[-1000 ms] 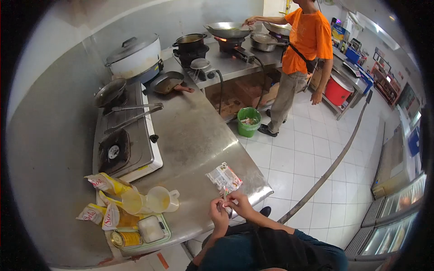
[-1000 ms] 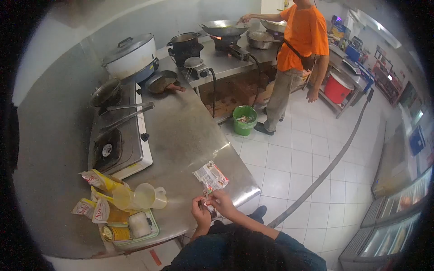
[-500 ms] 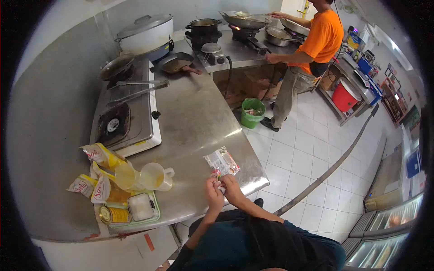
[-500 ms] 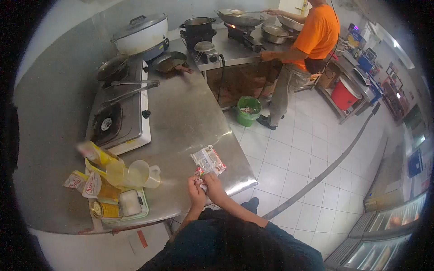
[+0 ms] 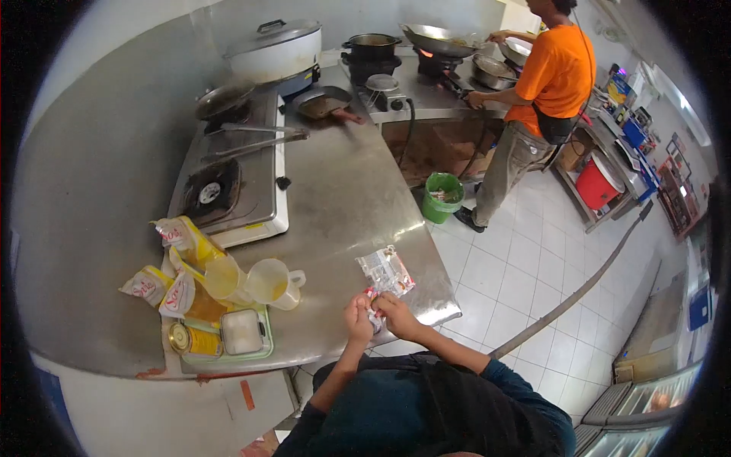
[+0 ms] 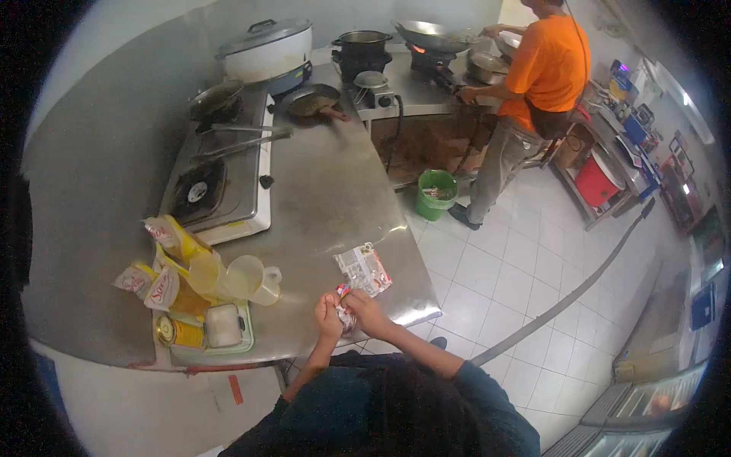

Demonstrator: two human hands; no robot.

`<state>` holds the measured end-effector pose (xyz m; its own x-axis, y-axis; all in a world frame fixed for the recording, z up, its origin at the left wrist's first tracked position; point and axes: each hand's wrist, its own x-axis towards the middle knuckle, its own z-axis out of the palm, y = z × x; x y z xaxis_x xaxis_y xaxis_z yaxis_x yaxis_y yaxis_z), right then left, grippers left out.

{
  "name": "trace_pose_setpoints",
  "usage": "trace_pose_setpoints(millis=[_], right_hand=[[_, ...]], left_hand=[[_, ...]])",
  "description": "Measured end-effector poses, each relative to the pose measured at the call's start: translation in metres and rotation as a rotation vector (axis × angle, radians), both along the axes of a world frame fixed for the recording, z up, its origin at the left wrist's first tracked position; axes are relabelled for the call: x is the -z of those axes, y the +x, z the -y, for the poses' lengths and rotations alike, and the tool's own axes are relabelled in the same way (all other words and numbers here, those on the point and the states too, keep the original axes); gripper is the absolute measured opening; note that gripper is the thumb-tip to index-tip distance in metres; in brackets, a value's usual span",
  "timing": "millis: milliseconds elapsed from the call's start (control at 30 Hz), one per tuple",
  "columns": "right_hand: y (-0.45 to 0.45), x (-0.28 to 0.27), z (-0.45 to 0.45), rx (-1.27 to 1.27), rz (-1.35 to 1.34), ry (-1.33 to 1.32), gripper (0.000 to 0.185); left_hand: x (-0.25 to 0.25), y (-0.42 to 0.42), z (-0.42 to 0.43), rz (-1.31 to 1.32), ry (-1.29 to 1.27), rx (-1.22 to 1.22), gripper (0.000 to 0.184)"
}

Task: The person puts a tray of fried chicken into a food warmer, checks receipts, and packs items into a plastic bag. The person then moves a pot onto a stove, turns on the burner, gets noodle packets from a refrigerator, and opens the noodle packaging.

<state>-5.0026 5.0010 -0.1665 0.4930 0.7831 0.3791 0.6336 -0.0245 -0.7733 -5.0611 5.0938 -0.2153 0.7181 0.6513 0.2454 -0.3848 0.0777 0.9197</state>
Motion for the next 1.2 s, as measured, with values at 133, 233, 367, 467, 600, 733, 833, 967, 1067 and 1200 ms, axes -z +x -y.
trace_pose_setpoints(millis=[133, 233, 367, 467, 600, 733, 833, 967, 1067, 1200], right_hand=[[0.005, 0.003, -0.002, -0.076, 0.051, 0.054, 0.025], [0.011, 0.011, 0.002, -0.149, -0.176, -0.066, 0.023], [0.017, 0.019, -0.004, -0.161, -0.363, -0.017, 0.015], [0.007, 0.025, -0.012, -0.150, -0.928, 0.123, 0.009], [0.009, 0.014, -0.016, -0.042, -0.764, 0.131, 0.010], [0.003, -0.006, -0.021, 0.186, -0.469, 0.021, 0.029], [0.008, -0.016, -0.026, 0.251, -0.168, -0.148, 0.033], [0.012, -0.027, -0.031, 0.176, 0.017, -0.252, 0.025], [0.021, -0.018, -0.030, 0.163, -0.116, -0.214, 0.023], [0.032, -0.010, -0.025, 0.164, -0.477, -0.164, 0.029]], left_hand=[[-0.004, -0.004, -0.002, 0.067, 0.125, -0.062, 0.029], [0.000, -0.007, -0.014, 0.063, -0.220, -0.043, 0.030], [-0.010, -0.004, -0.021, 0.220, -0.577, -0.069, 0.033], [-0.006, -0.006, -0.023, 0.236, -0.592, -0.140, 0.029], [-0.029, -0.012, -0.012, -0.052, 0.010, -0.214, 0.018], [-0.062, -0.018, -0.016, -0.357, 0.533, -0.195, 0.012], [-0.072, -0.012, -0.018, -0.507, 0.649, -0.234, 0.016], [-0.095, -0.002, -0.019, -0.848, 0.644, -0.096, 0.020], [-0.089, 0.000, -0.028, -0.909, 0.704, -0.069, 0.026], [-0.050, -0.011, -0.053, -0.462, 0.463, -0.093, 0.036]])
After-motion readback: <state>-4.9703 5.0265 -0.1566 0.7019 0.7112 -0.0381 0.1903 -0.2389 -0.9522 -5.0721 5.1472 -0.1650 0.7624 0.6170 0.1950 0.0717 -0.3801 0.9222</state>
